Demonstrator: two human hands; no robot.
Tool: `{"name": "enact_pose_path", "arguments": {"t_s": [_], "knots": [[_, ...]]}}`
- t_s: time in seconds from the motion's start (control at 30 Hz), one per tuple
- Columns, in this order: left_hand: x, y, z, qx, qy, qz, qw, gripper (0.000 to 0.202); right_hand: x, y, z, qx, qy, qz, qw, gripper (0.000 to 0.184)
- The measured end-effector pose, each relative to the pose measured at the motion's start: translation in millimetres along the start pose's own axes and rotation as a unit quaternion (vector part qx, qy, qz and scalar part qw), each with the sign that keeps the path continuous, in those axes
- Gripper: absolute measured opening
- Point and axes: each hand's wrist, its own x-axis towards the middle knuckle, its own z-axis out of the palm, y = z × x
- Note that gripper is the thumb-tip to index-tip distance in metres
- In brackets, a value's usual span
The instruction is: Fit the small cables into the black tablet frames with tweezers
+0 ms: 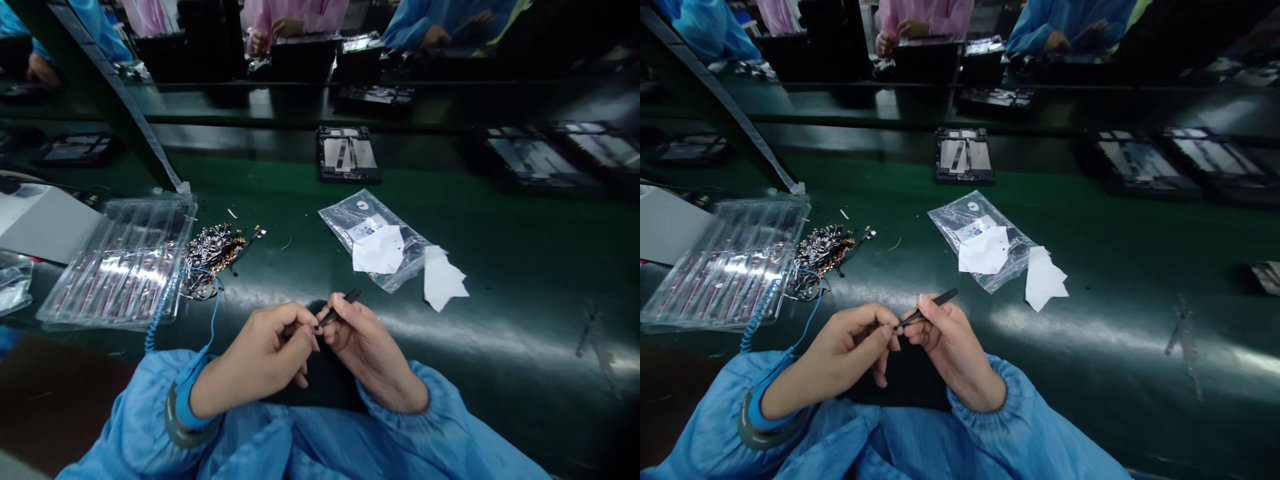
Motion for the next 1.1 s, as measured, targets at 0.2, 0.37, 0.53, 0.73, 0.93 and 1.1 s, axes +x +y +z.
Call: {"name": "enact_pose_path", "arguments": {"t_s": [0.2, 0.37, 0.53, 0.73, 0.93, 1.1], "knots": [[-2.9, 3.0, -0.7, 0.021, 0.001, 0.015, 1.0, 0.015, -0.9, -0.7, -0.8, 0.002, -0.008, -0.004, 1.0, 0.027], [-6.3, 8.7, 0.9, 0.024, -0.003, 0.007, 1.0, 0.019, -1.4, 0.2, -0.8, 0.012, -0.018, -0.012, 1.0, 0.026], [-5.8, 7.7, 3.1, 0.008, 0.0, 0.0, 1.0, 0.017, -1.5, 2.0, -1.5, 0.009, -0.028, -0.011, 1.0, 0.027], [-5.2, 8.3, 3.4, 0.003, -0.001, 0.004, 1.0, 0.016, -2.8, 2.4, -1.7, 0.01, -0.025, -0.012, 1.0, 0.027], [-5.6, 7.9, 3.4, 0.008, -0.001, 0.015, 1.0, 0.018, -2.2, 2.5, -2.3, 0.004, -0.029, -0.01, 1.0, 0.027], [-5.3, 8.5, 3.3, 0.016, -0.002, 0.014, 1.0, 0.015, -1.0, 3.2, -3.4, 0.001, -0.034, -0.005, 0.999, 0.028]]}}
